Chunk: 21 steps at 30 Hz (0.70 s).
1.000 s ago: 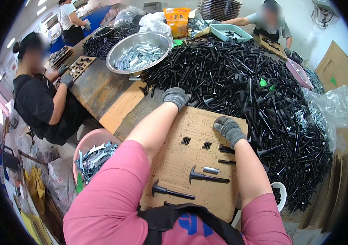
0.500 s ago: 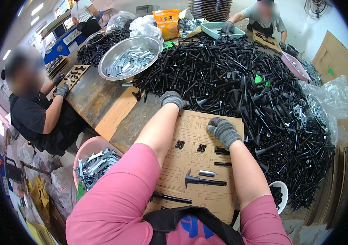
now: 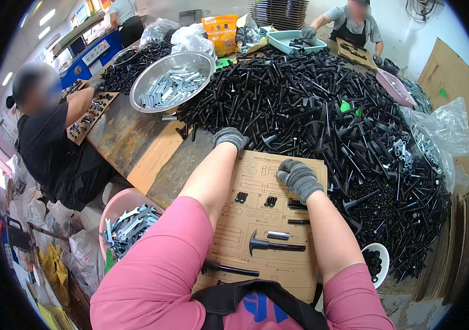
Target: The person picks black hammer handles, metal heads, and small black caps from piles on a table and places them into designated slots on a cardboard template. They also add wrenches from a pink basin to the template. The person repeats this process to fill multiple templates with hardware components.
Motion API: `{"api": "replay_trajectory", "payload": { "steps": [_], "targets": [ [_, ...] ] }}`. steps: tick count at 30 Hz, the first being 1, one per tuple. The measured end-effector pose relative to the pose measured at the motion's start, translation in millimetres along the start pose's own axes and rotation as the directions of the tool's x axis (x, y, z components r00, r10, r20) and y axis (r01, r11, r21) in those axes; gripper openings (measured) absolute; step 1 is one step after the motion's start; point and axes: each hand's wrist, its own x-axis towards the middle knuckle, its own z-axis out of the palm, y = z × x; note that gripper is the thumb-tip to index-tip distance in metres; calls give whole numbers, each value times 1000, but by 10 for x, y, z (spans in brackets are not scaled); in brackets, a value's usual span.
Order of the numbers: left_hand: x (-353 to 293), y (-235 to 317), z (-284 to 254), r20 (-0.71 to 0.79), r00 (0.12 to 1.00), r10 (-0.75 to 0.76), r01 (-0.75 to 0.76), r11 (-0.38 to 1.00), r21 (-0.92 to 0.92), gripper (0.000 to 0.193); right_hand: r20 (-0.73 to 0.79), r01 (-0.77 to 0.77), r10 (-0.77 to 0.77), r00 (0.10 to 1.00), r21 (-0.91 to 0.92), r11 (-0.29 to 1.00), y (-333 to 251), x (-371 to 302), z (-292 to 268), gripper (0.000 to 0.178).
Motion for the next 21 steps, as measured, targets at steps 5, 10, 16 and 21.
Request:
{"api": "replay_trajectory", "payload": {
  "steps": [5,10,16,21],
  "targets": [
    [149,-19,35,38,996,75,-75,997,-13,37,-1,33,-33,999,14,999,48,28,35,28],
    [95,38,59,22,997,78,-79,996,45,35,-34,37,-36,999,12,999,55,29,53,27],
    [111,-14,50,33,990,135,-138,985,106,31,8,1,-1,1000,-11,1000,-16,-13,-18,26],
    [4,-33,-6,10,983,184,-182,958,223,30,-33,57,-58,998,-5,998,85,43,49,25]
  ]
}}
